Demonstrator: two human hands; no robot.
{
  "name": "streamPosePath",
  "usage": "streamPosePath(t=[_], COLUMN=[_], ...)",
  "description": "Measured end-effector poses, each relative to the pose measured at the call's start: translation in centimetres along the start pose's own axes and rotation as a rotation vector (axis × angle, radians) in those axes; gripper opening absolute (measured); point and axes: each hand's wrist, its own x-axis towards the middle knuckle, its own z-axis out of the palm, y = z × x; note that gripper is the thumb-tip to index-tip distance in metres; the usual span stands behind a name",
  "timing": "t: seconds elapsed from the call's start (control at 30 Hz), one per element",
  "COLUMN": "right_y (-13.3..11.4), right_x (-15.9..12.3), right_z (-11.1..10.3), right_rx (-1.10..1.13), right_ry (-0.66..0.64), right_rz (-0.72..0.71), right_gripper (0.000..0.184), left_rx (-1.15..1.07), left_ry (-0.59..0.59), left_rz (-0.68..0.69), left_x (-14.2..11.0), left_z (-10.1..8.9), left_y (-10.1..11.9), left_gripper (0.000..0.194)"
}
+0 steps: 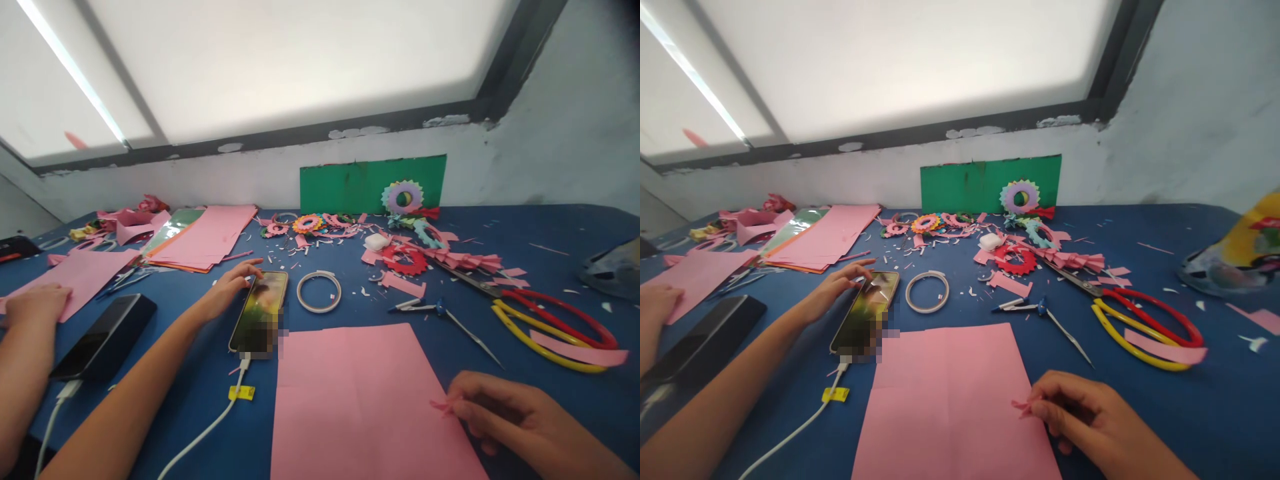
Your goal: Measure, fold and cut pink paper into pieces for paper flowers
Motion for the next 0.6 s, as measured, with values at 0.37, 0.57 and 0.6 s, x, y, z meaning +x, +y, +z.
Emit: streamPosePath(t=[0.37, 0.57, 0.6], right_y=[0.7, 2.7, 2.9], right_x=[-0.2, 0.1, 0.1], right_z=[-0.2, -0.3, -0.3], right_rx=[0.002, 0.049, 0.047], right_ry=[-0.049, -0.053, -0.058], right_rz=[-0.016, -0.001, 0.003], right_gripper=[0.04, 0.035, 0.035], left_rx=[-0.191, -0.285, -0.28], left_ry=[-0.01, -0.143, -0.166], left_rz=[-0.145, -0.169, -0.16], left_x=[-0.2, -0.4, -0.5], left_z=[-0.4, -0.7, -0.8], left_y=[-1.1, -1.1, -1.2], left_gripper=[0.051, 0.064, 0.064])
